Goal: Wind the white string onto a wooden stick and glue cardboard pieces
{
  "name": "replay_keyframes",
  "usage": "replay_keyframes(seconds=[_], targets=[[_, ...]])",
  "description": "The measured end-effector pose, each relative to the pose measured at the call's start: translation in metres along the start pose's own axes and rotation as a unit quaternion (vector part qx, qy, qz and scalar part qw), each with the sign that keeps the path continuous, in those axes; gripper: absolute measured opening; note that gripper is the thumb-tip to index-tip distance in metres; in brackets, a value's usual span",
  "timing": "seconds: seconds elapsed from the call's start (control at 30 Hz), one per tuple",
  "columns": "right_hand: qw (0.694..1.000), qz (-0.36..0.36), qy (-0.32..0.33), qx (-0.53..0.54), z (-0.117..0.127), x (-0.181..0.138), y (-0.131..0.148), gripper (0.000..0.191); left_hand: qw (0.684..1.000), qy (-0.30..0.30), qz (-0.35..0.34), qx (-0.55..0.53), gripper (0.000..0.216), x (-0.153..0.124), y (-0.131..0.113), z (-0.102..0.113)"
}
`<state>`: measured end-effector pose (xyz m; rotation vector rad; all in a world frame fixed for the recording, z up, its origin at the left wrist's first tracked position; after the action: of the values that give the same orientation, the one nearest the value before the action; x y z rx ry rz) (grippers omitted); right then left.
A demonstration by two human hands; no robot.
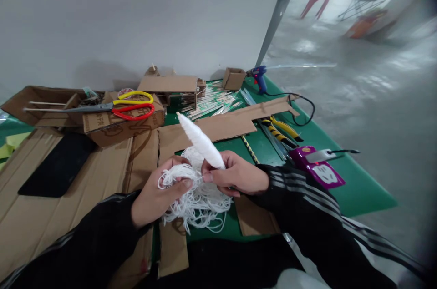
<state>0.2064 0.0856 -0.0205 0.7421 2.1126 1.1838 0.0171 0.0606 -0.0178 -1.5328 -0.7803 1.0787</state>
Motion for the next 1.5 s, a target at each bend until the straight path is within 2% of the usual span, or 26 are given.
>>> replay_keyframes(seconds=[0.1,0.2,0.37,0.53,0.73,0.87,1.07,1.17,1.3,1.5], targets=[[1.0,0.0,0.009,0.014,-0.0005,0.0007,-0.0021,0.024,0.999,0.018,0.018,0.026,0.026,0.0002,-0.0019,-0.0033],[1.0,0.004,0.007,0.013,-0.0011,0.0017,-0.0034,0.025,0.999,0.022,0.029,0.004,0.026,0.0,-0.0013,-0.0042],[0.999,0.009,-0.018,-0.036,-0.0035,0.003,-0.0029,0.028,0.999,0.016,0.028,0.002,0.027,-0.0011,-0.0031,-0.004],[0.994,-0.02,0.013,-0.107,-0.0089,0.0041,-0.0045,0.026,1.0,-0.001,0.025,0.005,0.026,-0.0004,-0.0023,-0.0048],[0.994,-0.021,-0.033,-0.105,-0.0068,0.0049,-0.0078,0.02,1.0,-0.002,0.02,-0.014,0.034,0.0015,0.0031,-0.0043],[0.994,-0.022,-0.032,-0.1,-0.007,0.0054,-0.0085,0.02,1.0,0.002,0.022,0.019,0.04,0.0024,0.0021,-0.005],[0.992,-0.022,-0.034,-0.12,-0.0088,0.0058,-0.0072,0.017,0.999,-0.019,0.035,0.01,0.034,0.004,0.0045,-0.0046],[0.991,-0.018,-0.023,-0.134,-0.0083,0.0053,-0.0075,0.015,0.997,-0.005,0.057,-0.053,0.039,0.0036,0.0048,-0.0042],[0.993,-0.012,-0.024,-0.117,-0.0063,0.0044,-0.0085,0.013,0.985,0.054,0.1,-0.133,0.039,0.0028,0.0039,-0.0031],[0.994,-0.027,-0.019,-0.1,-0.0065,0.0052,-0.0102,0.015,0.993,0.057,0.068,-0.072,0.041,0.0041,0.0024,-0.0021]])
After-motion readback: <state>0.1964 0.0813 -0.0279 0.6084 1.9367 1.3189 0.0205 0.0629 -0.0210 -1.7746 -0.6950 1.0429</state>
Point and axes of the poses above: each hand's wrist, its own x-axis towards the middle knuckle, its own z-axis out of the back of the hand, y = z × x, the point moved 2 cm from there along x, towards the middle knuckle, and after that the axes turned 5 degrees about x, right-handed, at the moved point
